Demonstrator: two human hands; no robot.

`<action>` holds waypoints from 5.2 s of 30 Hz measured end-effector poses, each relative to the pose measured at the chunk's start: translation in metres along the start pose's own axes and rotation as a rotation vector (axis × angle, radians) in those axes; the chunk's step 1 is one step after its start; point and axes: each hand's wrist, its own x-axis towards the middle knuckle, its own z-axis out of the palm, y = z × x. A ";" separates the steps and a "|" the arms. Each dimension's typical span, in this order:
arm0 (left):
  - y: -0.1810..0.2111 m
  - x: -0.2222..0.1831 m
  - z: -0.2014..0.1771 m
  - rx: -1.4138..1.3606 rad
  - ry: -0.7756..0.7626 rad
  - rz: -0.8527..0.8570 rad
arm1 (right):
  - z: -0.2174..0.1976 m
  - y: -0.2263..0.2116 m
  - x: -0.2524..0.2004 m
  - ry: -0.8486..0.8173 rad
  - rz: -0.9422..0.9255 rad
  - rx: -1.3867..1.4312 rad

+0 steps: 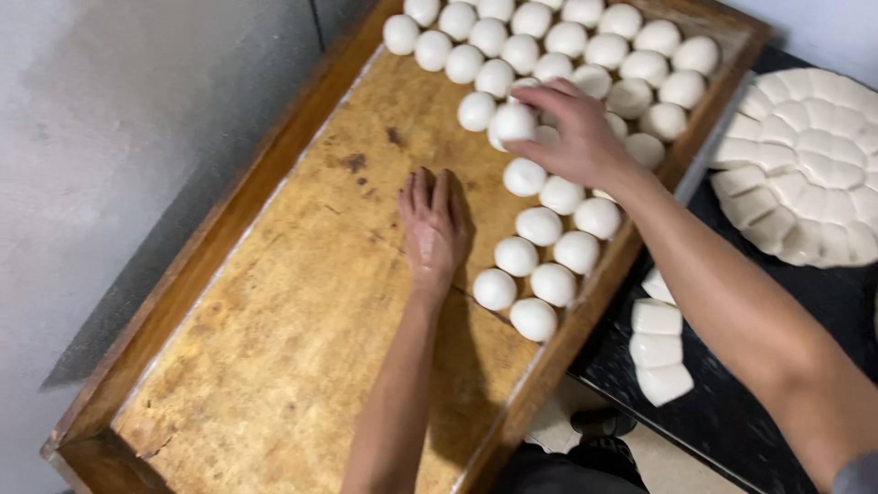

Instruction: Shaping pieces of dough into uniform round balls and arranging them on a tray.

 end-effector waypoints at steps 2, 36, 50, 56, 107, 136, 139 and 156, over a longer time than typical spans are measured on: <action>-0.001 0.002 -0.002 -0.004 -0.012 -0.020 | 0.035 0.001 0.050 -0.045 -0.064 0.002; 0.014 -0.005 -0.002 0.046 -0.087 0.107 | -0.072 0.096 -0.297 0.432 0.905 0.419; 0.000 -0.007 0.011 0.159 -0.146 0.101 | -0.142 0.115 -0.432 0.332 0.914 -0.045; 0.006 -0.008 0.007 0.160 -0.188 0.070 | -0.144 0.084 -0.468 -0.245 0.980 0.362; -0.192 0.021 -0.015 0.351 -0.092 -0.102 | -0.080 0.110 -0.474 0.540 0.714 -0.666; -0.169 0.014 -0.018 0.220 0.101 0.111 | -0.071 0.104 -0.477 0.607 0.801 -0.540; -0.194 0.008 -0.009 0.175 0.177 0.235 | -0.071 0.052 -0.507 0.564 0.809 -0.537; -0.131 0.022 -0.037 0.124 0.163 -0.058 | 0.031 -0.028 0.031 0.075 -0.097 -0.055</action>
